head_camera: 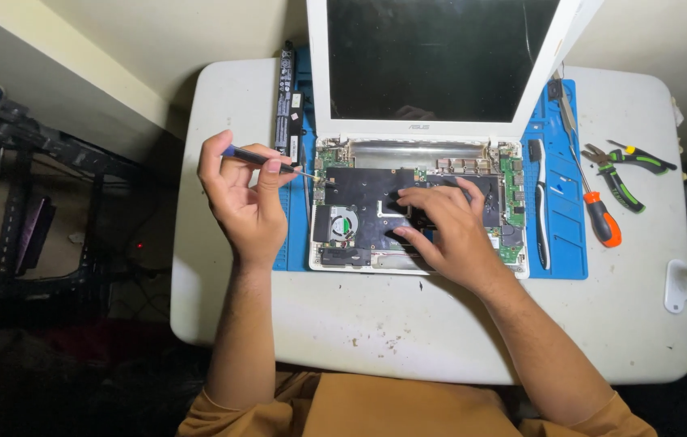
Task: Removing internal components from a laptop using a screwdriver and hands.
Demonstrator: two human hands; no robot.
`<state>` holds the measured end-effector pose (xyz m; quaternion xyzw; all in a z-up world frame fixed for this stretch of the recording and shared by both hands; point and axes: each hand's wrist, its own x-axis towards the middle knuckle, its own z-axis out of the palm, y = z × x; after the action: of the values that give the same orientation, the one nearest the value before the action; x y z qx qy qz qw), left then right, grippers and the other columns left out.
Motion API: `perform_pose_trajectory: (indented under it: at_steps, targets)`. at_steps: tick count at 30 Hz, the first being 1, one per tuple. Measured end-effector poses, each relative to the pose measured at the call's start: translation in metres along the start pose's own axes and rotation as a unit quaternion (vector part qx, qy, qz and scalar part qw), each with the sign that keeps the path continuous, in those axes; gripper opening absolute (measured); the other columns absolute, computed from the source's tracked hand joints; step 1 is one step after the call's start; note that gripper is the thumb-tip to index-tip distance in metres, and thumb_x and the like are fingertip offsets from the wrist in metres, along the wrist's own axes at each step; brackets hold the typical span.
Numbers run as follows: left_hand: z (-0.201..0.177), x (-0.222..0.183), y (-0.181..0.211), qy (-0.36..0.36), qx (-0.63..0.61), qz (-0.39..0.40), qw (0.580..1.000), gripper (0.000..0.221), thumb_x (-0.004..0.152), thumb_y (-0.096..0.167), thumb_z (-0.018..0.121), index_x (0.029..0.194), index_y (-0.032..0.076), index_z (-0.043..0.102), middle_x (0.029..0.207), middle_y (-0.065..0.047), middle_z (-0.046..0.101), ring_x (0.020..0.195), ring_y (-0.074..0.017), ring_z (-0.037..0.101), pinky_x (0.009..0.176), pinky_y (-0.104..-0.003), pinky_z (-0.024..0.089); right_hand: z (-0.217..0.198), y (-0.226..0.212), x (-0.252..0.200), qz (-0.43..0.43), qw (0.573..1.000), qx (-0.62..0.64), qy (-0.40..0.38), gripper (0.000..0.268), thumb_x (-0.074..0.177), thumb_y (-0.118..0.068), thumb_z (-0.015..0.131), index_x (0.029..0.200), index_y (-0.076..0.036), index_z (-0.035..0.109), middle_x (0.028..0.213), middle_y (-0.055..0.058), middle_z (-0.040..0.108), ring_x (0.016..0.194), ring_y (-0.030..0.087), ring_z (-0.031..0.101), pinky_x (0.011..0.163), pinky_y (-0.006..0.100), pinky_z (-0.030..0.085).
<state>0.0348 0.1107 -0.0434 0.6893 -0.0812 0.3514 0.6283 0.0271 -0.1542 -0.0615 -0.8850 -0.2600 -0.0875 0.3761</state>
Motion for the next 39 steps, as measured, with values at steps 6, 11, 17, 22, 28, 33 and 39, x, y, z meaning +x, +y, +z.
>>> perform_pose_trajectory:
  at_steps: [6,11,17,22,28,33,39]
  targets:
    - [-0.013,0.006,-0.015,-0.050,0.057,0.067,0.995,0.040,0.105,-0.002,0.057,0.139,-0.008,0.038,0.097,-0.023,0.064,0.086,-0.0318,0.072,0.068,-0.043,0.070,-0.003,-0.006,0.000,-0.011,0.996,-0.064,-0.065,0.036,0.093,-0.028,0.075,0.124,-0.013,0.069,0.128,0.007,0.070,0.117,0.029,0.060,0.115,0.062,0.013]
    - [-0.011,0.012,-0.021,-0.053,0.056,0.089,0.993,0.037,0.106,-0.002,0.055,0.139,-0.007,0.038,0.098,-0.021,0.063,0.087,-0.0296,0.071,0.067,-0.040,0.069,0.003,0.000,-0.002,-0.028,0.993,-0.088,-0.074,0.038,0.095,-0.036,0.071,0.127,-0.015,0.066,0.132,0.005,0.067,0.120,0.026,0.057,0.114,0.062,0.011]
    - [-0.011,0.016,-0.023,-0.056,0.062,0.097,0.992,0.035,0.107,-0.001,0.055,0.137,-0.007,0.040,0.098,-0.020,0.064,0.088,-0.0294,0.071,0.068,-0.040,0.069,0.008,0.005,-0.004,-0.026,0.990,-0.101,-0.091,0.041,0.096,-0.040,0.070,0.128,-0.016,0.066,0.135,0.003,0.065,0.121,0.026,0.055,0.114,0.063,0.010]
    - [-0.010,0.014,-0.024,-0.065,0.060,0.097,0.991,0.035,0.107,-0.001,0.055,0.138,-0.007,0.039,0.098,-0.021,0.063,0.087,-0.0299,0.071,0.068,-0.041,0.069,0.008,0.007,-0.004,-0.026,0.989,-0.103,-0.101,0.041,0.096,-0.041,0.069,0.128,-0.017,0.065,0.134,0.002,0.065,0.120,0.025,0.054,0.112,0.063,0.011]
    - [-0.012,0.017,-0.031,-0.076,0.066,0.108,0.989,0.034,0.107,0.000,0.054,0.138,-0.007,0.041,0.098,-0.020,0.064,0.088,-0.0304,0.071,0.068,-0.040,0.070,0.008,0.008,-0.004,-0.028,0.989,-0.108,-0.101,0.041,0.095,-0.040,0.069,0.129,-0.017,0.065,0.135,0.002,0.064,0.121,0.025,0.053,0.112,0.063,0.011]
    - [-0.016,0.021,-0.029,-0.119,0.052,0.107,0.986,0.035,0.108,-0.001,0.050,0.141,-0.006,0.038,0.103,-0.022,0.064,0.092,-0.0312,0.071,0.074,-0.043,0.069,0.006,0.006,-0.003,-0.020,0.989,-0.097,-0.110,0.042,0.095,-0.039,0.070,0.129,-0.016,0.064,0.134,0.003,0.064,0.121,0.026,0.052,0.111,0.064,0.010]
    - [-0.006,0.031,-0.009,-0.209,0.016,0.120,0.970,0.035,0.106,-0.007,0.047,0.140,-0.006,0.044,0.115,-0.025,0.070,0.103,-0.0381,0.074,0.084,-0.048,0.066,0.007,0.006,-0.002,-0.009,0.989,-0.093,-0.116,0.043,0.094,-0.038,0.072,0.129,-0.016,0.064,0.135,0.003,0.064,0.122,0.026,0.052,0.112,0.064,0.010]
